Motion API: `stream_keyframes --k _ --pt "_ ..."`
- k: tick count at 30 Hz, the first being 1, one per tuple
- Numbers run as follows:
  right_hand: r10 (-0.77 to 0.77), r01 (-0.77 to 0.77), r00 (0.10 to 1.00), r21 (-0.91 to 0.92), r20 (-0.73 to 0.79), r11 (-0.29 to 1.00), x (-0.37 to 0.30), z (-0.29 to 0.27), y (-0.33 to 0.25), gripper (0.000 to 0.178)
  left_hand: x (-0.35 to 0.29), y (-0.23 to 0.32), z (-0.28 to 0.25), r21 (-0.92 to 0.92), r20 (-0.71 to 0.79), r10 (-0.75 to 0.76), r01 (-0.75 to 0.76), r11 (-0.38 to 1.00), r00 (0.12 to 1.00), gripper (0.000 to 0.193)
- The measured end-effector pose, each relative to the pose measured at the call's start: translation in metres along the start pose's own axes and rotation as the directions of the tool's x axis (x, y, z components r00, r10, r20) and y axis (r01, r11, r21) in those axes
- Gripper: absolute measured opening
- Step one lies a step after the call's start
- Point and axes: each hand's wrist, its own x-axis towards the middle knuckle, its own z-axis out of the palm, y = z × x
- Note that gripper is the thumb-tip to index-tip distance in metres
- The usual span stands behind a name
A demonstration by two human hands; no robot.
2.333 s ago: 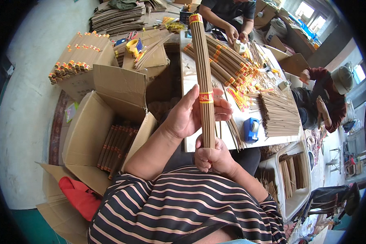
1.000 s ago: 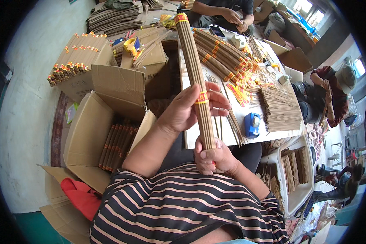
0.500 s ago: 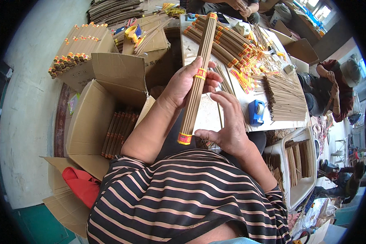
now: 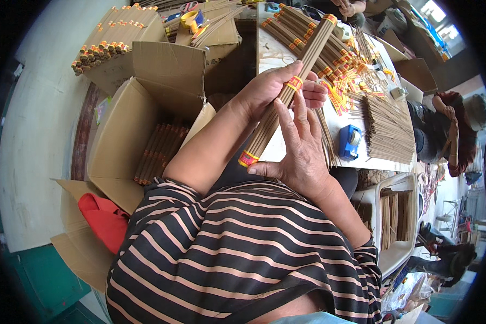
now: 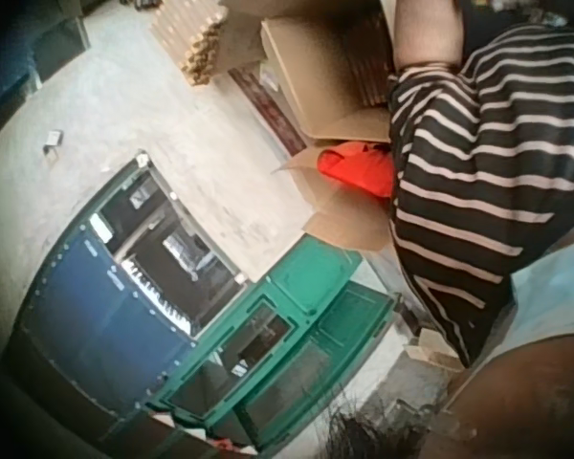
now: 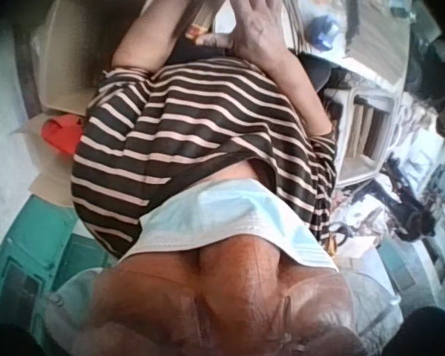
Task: The person gathers bundles of incense sticks, aligns them, and wraps a paper label around the middle using a tape dispenser. The finished bundles are placed into a cardboard box. The person repeats this process for multiple bundles.
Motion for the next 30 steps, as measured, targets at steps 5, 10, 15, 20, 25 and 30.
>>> stream_keyframes --k 5,10,15,20,25,30 --pt "0.055 -0.054 0.998 -0.039 0.026 0.998 0.000 0.001 -0.008 0.111 -0.003 -0.001 -0.006 0.008 0.029 -0.076 0.075 0.997 0.997 0.044" --pt "0.042 -0.040 0.998 -0.050 0.038 0.998 -0.002 0.007 -0.006 0.113 -0.005 0.002 0.000 0.057 0.030 -0.092 0.090 0.994 0.995 0.042" --pt "0.009 -0.023 0.984 -0.075 -0.178 0.997 0.002 -0.013 0.010 0.101 -0.019 0.003 -0.007 0.265 0.019 -0.056 0.049 0.963 0.998 0.045" --pt "0.187 -0.222 0.959 -0.150 -0.214 0.963 0.007 -0.023 0.028 0.106 -0.041 -0.010 -0.002 0.287 0.168 -0.148 0.095 0.953 0.975 0.049" --pt "0.213 -0.244 0.951 -0.117 -0.225 0.963 0.002 -0.023 0.031 0.114 -0.058 -0.016 0.004 0.236 0.108 -0.227 0.197 0.952 0.968 0.055" --pt "0.272 -0.292 0.951 -0.140 -0.148 0.946 0.000 -0.023 0.029 0.116 -0.063 -0.022 -0.004 0.232 0.108 -0.254 0.224 0.947 0.961 0.054"
